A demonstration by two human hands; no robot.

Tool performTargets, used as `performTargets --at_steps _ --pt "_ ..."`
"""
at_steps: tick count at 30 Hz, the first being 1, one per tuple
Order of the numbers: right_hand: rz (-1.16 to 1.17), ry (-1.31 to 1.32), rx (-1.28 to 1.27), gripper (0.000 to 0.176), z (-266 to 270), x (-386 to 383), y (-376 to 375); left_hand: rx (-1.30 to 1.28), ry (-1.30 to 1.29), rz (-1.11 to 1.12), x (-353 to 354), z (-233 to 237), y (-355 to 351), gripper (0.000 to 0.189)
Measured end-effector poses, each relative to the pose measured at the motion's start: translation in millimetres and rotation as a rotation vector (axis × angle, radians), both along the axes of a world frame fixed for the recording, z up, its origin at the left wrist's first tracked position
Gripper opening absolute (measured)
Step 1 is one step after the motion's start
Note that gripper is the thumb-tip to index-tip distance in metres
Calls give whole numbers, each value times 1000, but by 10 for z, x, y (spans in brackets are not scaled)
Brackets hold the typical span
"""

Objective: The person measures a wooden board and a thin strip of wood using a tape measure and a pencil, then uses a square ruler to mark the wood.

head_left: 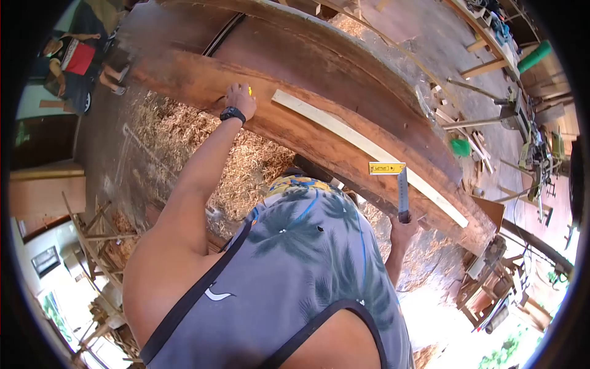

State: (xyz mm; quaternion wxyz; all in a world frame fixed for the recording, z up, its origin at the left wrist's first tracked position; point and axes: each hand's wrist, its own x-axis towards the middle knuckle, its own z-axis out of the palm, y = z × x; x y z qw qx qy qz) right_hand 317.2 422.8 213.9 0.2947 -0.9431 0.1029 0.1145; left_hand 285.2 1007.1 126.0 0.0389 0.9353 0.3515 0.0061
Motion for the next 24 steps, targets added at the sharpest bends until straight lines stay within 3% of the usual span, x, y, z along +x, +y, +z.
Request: performTargets --at_steps 2,4,5,7,11,15,17,18,19,21,22,24 --pt "-14 -30 2 40 -153 -56 20 46 82 -4 105 191 -159 48" --pt "-29 -64 5 41 -142 -95 127 31 -96 -278 199 340 -352 53" --pt "-40 -54 15 42 -96 -73 222 26 -98 -295 255 315 -411 53" --pt "-67 -46 24 43 0 -26 421 -100 -260 -692 364 227 -507 53" --pt "-109 -72 54 47 -15 112 655 -254 -148 -760 613 2 -706 48" --pt "-81 -110 114 47 -96 133 824 -426 -231 -962 618 -24 -1504 41" --pt "-87 -56 136 49 -239 101 890 -435 -390 -901 638 -144 -1882 38" --pt "-104 -75 133 49 -303 70 949 -450 -281 -891 661 -82 -1970 53" --pt "-112 -93 129 49 -332 33 1022 -469 -281 -911 680 -59 -2017 53" --pt "-132 -68 169 48 -239 -17 1205 -489 -335 -760 687 -43 -1981 74" --pt "-108 -85 189 48 -366 -50 1216 -516 -308 -795 699 -38 -1917 94" --pt "-104 -47 226 48 -439 -92 1313 -519 -312 -883 754 25 -1844 97"
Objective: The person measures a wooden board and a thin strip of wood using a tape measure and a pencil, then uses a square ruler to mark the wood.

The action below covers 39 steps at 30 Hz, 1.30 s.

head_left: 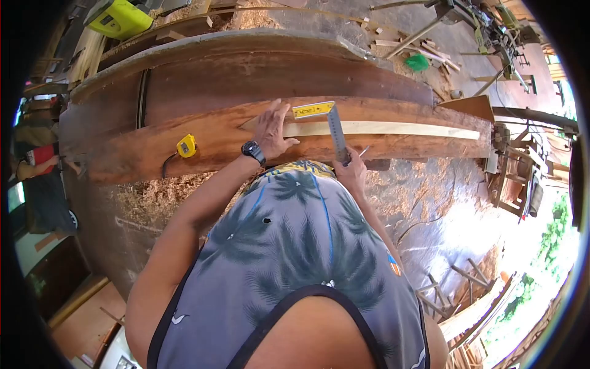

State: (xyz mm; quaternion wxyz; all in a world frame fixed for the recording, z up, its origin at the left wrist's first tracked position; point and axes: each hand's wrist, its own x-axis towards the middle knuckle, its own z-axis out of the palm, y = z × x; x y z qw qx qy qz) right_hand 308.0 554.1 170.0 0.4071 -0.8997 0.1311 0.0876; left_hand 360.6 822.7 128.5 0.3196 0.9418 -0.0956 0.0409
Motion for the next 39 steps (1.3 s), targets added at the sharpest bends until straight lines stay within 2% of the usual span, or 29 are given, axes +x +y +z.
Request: performTargets --at_steps 2,4,5,8,10,14,16,20,22,25,27,29,30,32,33,35,39 --pt "51 -16 45 49 -165 -68 89 3 -23 -83 30 87 54 100" --pt "82 -53 105 50 -260 -121 194 175 49 -148 72 88 27 103" --pt "124 -97 156 50 -304 -151 239 178 53 -158 95 74 16 103" --pt "130 -100 137 56 -410 -272 333 265 25 -214 132 6 -10 94" --pt "176 -119 70 61 -462 -363 345 266 94 -251 166 23 -20 82" --pt "172 -163 126 62 -455 -476 367 273 58 -292 233 16 -96 74" --pt "275 -97 82 62 -354 -478 335 258 49 -326 284 -40 -98 73" --pt "269 -91 13 55 -416 -502 132 230 -24 -366 309 -144 -91 69" --pt "322 -56 -92 59 -328 -447 -8 224 -47 -373 312 -187 -74 69" --pt "365 103 -13 65 -16 -289 -151 223 -65 -373 291 -166 -78 67" --pt "407 170 -80 70 48 -225 -189 223 -63 -361 297 -123 -95 65" --pt "392 -83 -40 72 -123 -227 -233 147 -71 -335 279 -114 -94 63" --pt "400 -83 -47 72 -105 -172 -237 140 -73 -327 277 -119 -94 63" --pt "402 95 -112 58 -77 -61 -223 123 -100 -316 270 -132 -89 61" --pt "408 96 -117 58 -30 2 -202 119 -99 -310 266 -134 -87 61" --pt "419 51 -98 44 69 137 -137 109 -94 -316 267 -127 -83 59" --pt "440 7 -160 37 62 371 44 109 -122 -310 270 -104 -73 61"
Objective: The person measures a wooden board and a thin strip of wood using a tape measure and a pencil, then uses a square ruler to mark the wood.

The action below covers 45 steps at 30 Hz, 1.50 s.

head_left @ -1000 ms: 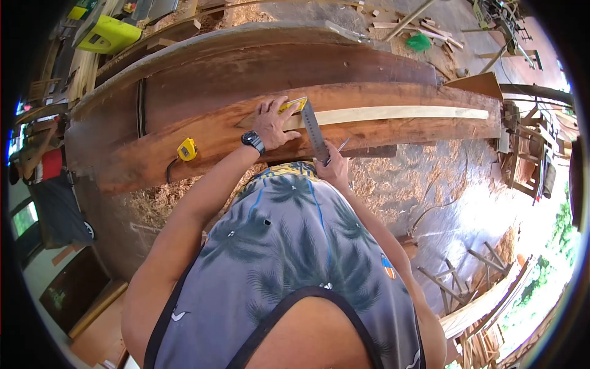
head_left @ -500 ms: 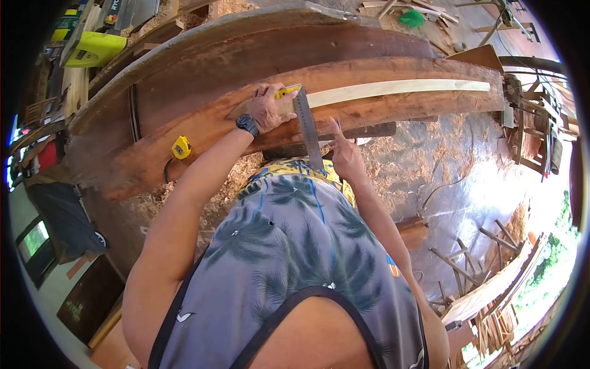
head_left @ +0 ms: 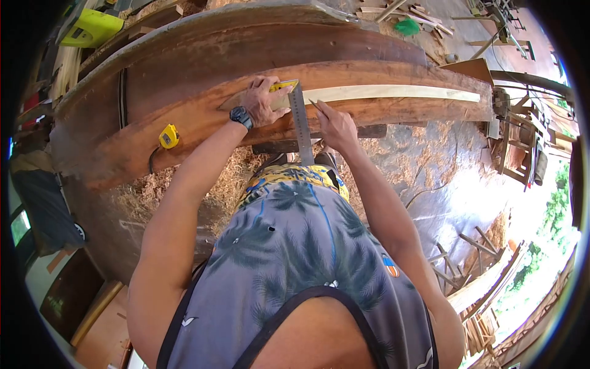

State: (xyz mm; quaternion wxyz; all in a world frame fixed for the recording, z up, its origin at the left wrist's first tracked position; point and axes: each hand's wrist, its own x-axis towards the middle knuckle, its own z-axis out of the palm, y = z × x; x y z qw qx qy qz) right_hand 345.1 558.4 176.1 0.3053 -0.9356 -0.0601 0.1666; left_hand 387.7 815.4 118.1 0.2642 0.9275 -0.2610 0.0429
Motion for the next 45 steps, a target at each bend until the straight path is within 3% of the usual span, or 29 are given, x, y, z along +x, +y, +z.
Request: performTargets --at_steps 24,27,29,33,35,38,39,43,45 --pt "40 4 -129 37 -83 344 275 -88 -45 -32 16 -163 52 58" --pt "110 6 -188 36 -2 414 233 -64 -63 -44 14 -144 52 58" --pt "461 219 -432 34 77 503 136 -63 -45 -36 14 -116 39 62" --pt "411 163 -420 32 441 394 -20 -56 -43 -25 20 -60 19 62" --pt "55 50 -244 33 430 250 -157 -54 2 -22 -5 20 18 58" --pt "-139 -6 -194 35 170 98 -436 -102 70 -10 38 -17 23 46" --pt "-182 130 -219 35 198 103 -491 -101 67 -23 58 -68 -11 46" --pt "-166 -85 -108 35 -125 115 -705 -91 -78 52 80 -159 -241 33" --pt "-154 -171 64 34 -238 181 -740 -89 -105 62 123 -154 -429 31"
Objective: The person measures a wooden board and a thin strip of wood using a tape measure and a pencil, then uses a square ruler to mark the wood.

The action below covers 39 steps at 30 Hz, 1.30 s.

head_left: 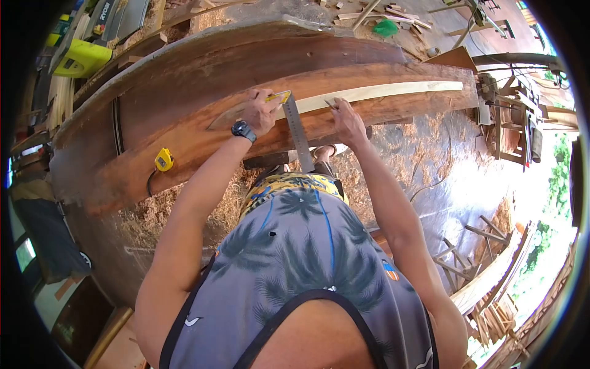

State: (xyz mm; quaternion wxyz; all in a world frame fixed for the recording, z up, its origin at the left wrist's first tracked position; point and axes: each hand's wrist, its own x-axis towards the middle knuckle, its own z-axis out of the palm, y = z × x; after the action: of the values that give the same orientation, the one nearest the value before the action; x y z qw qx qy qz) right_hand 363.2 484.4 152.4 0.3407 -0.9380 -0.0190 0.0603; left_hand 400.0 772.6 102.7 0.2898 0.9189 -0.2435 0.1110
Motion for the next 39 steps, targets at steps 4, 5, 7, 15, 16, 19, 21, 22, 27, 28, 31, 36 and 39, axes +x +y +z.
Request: performTargets --at_steps 4,5,7,15,16,19,21,22,27,28,31,36,39 --pt "-15 -7 26 35 -105 73 -18 -26 -61 33 75 -26 -421 30" --pt "-20 50 -3 34 -64 90 -16 -50 -67 52 96 -23 -522 30" --pt "-33 108 -30 34 9 114 -17 -37 -81 37 142 -75 -658 32" --pt "-54 65 -129 33 24 178 68 -18 -84 -9 171 -105 -709 36" --pt "-59 67 -129 33 49 178 75 -19 -82 -14 172 -101 -711 36" --pt "-81 150 -194 34 144 176 106 -35 -91 -12 169 -85 -717 40" --pt "-73 170 -275 33 180 176 143 -40 -96 -14 173 -71 -715 41" --pt "-72 171 -276 33 156 179 154 -40 -95 -13 171 -61 -715 41" --pt "-45 168 -346 32 134 197 224 9 -91 -21 176 -70 -699 35" --pt "-42 166 -348 32 148 205 242 7 -93 -17 187 -73 -696 35" --pt "-29 121 -387 29 186 204 278 17 -103 -22 178 -78 -693 37" --pt "32 157 -438 28 232 242 285 -7 -108 -26 171 -100 -690 40" --pt "134 116 -461 29 138 297 203 -20 -99 -29 177 -125 -693 41"
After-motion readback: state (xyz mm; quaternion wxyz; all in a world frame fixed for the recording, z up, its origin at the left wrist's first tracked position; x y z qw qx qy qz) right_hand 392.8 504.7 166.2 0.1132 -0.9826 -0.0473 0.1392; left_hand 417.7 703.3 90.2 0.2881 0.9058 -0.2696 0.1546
